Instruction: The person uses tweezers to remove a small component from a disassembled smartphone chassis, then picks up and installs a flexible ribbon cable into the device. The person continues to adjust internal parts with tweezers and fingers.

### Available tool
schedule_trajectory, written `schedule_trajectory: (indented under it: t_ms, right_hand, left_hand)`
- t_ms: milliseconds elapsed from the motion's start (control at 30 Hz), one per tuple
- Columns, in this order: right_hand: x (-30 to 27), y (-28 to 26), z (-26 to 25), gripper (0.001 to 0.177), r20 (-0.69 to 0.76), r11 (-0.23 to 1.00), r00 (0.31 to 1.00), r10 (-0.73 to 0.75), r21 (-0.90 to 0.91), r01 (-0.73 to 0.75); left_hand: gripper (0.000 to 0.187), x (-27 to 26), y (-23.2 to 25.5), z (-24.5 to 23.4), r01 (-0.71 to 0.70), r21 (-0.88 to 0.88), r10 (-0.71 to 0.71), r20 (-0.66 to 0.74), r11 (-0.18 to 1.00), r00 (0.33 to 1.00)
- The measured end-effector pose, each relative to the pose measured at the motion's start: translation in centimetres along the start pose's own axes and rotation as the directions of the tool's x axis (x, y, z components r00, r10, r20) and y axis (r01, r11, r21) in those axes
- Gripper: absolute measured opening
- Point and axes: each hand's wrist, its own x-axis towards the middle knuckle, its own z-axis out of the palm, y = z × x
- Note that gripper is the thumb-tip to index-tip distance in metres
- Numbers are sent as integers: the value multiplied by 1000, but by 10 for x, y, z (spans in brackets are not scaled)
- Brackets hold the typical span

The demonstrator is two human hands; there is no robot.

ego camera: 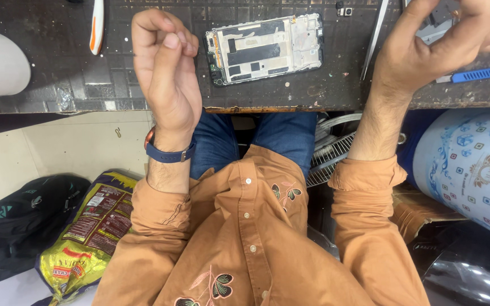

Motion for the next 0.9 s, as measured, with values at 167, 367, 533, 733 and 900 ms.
schedule_trajectory:
  t_ms: [167,367,533,733,900]
  right_hand:
    - [7,-10,0,12,-1,999,1000,-31,13,31]
    - [18,-25,-3,21,-5,986,995,-103,-129,102]
    - [11,-25,-2,19,111,990,991,-80,-108,92]
    - [1,-35,-16,26,96,888,895,-436,-120,445]
    - [-11,-69,-46,35,133,846,881,-454,-248,473]
  left_hand:
    - [7,0,-1,-1,-2,-4,2,6,1000,1000]
    - [7,1,-2,-1,-23,20,23,-7,1000,1000]
    - [8,0,-3,0,-40,50,42,-27,998,999]
    - [11,-1,-5,11,-213,145,230,-112,966,967]
    - [22,-18,-4,28,-372,360,402,-11,856,915]
